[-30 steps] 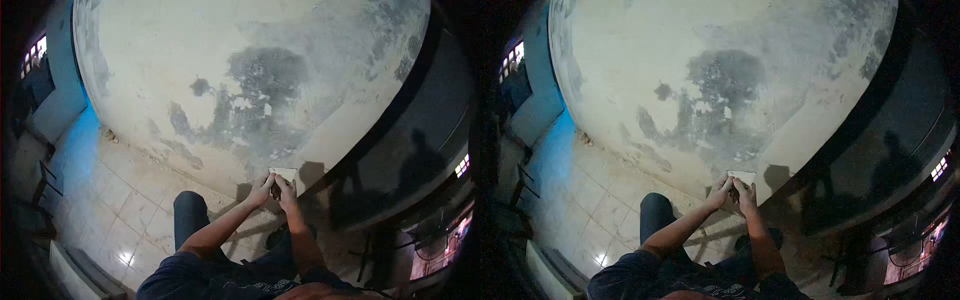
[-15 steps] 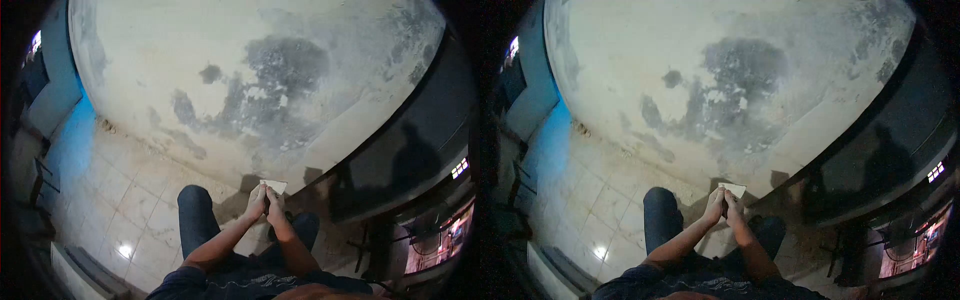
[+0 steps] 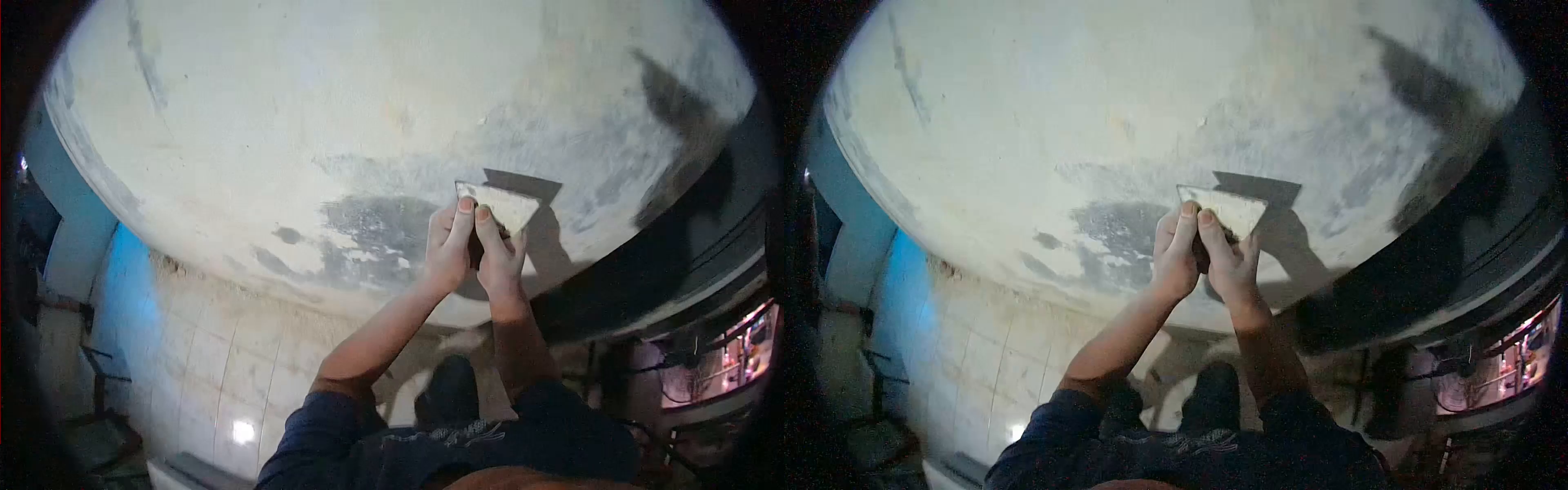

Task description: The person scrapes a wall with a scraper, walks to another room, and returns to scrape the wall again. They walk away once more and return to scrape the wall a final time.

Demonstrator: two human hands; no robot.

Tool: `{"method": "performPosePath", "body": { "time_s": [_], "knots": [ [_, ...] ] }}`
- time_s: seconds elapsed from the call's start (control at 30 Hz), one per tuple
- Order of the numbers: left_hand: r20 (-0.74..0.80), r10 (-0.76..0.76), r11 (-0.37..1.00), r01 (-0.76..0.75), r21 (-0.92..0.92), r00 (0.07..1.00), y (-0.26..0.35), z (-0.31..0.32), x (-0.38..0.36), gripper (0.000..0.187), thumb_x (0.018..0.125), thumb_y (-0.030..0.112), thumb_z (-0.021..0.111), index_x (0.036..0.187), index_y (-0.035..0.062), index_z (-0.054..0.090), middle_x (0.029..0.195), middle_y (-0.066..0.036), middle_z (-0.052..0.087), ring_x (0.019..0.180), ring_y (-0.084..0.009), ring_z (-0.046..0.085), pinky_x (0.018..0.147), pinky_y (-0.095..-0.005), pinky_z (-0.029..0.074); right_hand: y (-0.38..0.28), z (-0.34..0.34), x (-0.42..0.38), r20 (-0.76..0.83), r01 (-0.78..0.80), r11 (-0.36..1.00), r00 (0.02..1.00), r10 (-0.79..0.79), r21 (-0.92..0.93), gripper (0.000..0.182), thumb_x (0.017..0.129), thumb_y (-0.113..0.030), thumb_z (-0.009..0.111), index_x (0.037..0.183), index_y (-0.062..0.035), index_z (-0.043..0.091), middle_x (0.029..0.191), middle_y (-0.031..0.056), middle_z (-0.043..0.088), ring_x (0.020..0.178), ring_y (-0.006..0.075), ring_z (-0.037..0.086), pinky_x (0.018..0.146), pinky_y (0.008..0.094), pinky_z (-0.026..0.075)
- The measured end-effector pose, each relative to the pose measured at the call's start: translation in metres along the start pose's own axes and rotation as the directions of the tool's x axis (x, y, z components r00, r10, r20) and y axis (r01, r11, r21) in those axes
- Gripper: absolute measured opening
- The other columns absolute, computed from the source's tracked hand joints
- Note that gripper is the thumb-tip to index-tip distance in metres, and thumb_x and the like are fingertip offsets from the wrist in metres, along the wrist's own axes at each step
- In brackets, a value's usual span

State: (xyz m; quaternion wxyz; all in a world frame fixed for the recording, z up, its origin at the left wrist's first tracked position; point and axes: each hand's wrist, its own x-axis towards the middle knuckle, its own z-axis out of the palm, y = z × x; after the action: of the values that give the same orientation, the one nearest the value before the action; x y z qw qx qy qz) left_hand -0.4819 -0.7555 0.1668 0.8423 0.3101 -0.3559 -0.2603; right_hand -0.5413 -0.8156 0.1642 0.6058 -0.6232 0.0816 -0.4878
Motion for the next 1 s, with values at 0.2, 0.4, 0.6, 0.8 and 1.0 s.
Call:
{"method": "performPosePath", "body": {
  "time_s": [0.2,0.4,0.6,0.8,1.0],
  "knots": [
    [-0.240,-0.102,0.991,0.077,-0.110,0.965,0.010,0.036,0.034,0.040,0.100,0.033,0.036,0.089,0.0002,0.056,0.082,-0.003,0.058,0.075,-0.0079,0.051,0.067,-0.0241,0.043,-0.056,0.017,0.046,-0.063,-0.174,0.970,0.984,0.166,-0.167,0.022,0.089,-0.017,0.061,0.097,0.0030,0.062,0.090,0.0063,0.065,0.081,0.0131,0.060,0.070,0.0279,0.047],
    [-0.353,-0.269,0.959,0.214,-0.187,0.896,0.013,0.050,0.016,0.041,0.099,0.037,0.036,0.085,0.0037,0.056,0.074,-0.002,0.055,0.067,-0.0092,0.050,0.061,-0.0254,0.042,-0.067,0.012,0.032,0.027,-0.058,0.899,0.997,0.078,-0.433,0.024,0.090,-0.018,0.058,0.094,0.0049,0.062,0.084,0.0130,0.066,0.077,0.0173,0.063,0.067,0.0309,0.048],
    [-0.354,-0.190,0.971,0.229,0.071,0.916,0.030,0.071,0.018,0.044,0.099,0.037,0.035,0.086,0.0009,0.056,0.075,-0.003,0.057,0.070,-0.0109,0.051,0.063,-0.0270,0.044,-0.081,0.001,0.037,0.027,-0.075,0.900,0.995,0.096,-0.430,0.025,0.089,-0.019,0.059,0.095,0.0050,0.062,0.086,0.0118,0.066,0.080,0.0175,0.063,0.070,0.0302,0.048],
    [-0.302,-0.194,0.981,0.180,-0.075,0.933,0.039,0.062,0.030,0.043,0.099,0.037,0.036,0.089,0.0013,0.058,0.077,-0.004,0.059,0.071,-0.0102,0.053,0.063,-0.0259,0.045,-0.083,0.015,0.050,0.053,-0.042,0.881,0.996,0.076,-0.471,0.022,0.089,-0.013,0.058,0.101,0.0044,0.061,0.094,0.0120,0.066,0.087,0.0175,0.062,0.075,0.0310,0.048],
    [-0.246,-0.416,0.884,0.325,-0.337,0.875,0.042,0.063,0.026,0.043,0.099,0.038,0.036,0.091,0.0017,0.058,0.076,-0.003,0.058,0.068,-0.0113,0.055,0.062,-0.0263,0.047,-0.093,0.018,0.037,-0.083,-0.169,0.854,0.986,0.147,-0.492,0.026,0.090,-0.017,0.058,0.103,0.0049,0.060,0.096,0.0101,0.065,0.087,0.0154,0.060,0.074,0.0303,0.047]
  ]
}}
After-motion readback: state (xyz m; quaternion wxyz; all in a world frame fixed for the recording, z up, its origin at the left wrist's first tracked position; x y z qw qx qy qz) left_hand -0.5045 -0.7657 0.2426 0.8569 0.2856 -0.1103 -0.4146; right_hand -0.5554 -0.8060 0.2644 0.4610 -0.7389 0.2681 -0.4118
